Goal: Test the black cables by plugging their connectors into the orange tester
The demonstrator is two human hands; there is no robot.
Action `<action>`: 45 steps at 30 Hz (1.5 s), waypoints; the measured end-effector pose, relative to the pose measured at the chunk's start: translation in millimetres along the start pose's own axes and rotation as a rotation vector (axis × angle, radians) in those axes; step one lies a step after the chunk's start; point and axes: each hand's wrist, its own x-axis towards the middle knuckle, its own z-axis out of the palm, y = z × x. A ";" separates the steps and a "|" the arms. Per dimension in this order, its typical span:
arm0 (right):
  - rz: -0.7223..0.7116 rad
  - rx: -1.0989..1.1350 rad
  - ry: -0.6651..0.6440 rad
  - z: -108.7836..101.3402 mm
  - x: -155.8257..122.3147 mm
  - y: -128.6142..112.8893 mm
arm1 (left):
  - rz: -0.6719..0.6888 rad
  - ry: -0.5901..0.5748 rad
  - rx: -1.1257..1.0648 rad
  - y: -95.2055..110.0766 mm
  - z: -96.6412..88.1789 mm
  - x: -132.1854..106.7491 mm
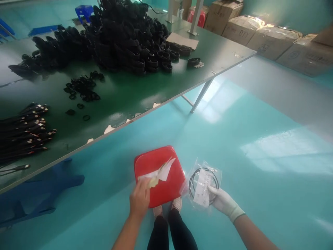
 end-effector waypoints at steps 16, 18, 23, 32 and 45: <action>-0.011 0.022 -0.181 39.9 -78.3 22.2 | 0.462 0.239 0.153 91.8 -103.6 10.2; -0.035 0.003 -0.258 49.6 -85.0 8.3 | 0.436 0.286 0.158 111.5 -110.2 18.1; -0.202 -0.017 -0.346 56.4 -87.4 -72.6 | 0.160 0.337 0.209 165.8 -108.7 45.6; -0.041 -0.270 -0.488 11.4 -79.9 -207.7 | -0.358 0.379 0.438 158.9 -125.9 67.3; 0.219 -0.336 -0.425 -0.3 -67.2 -150.0 | 0.199 0.367 0.399 152.4 -15.7 0.8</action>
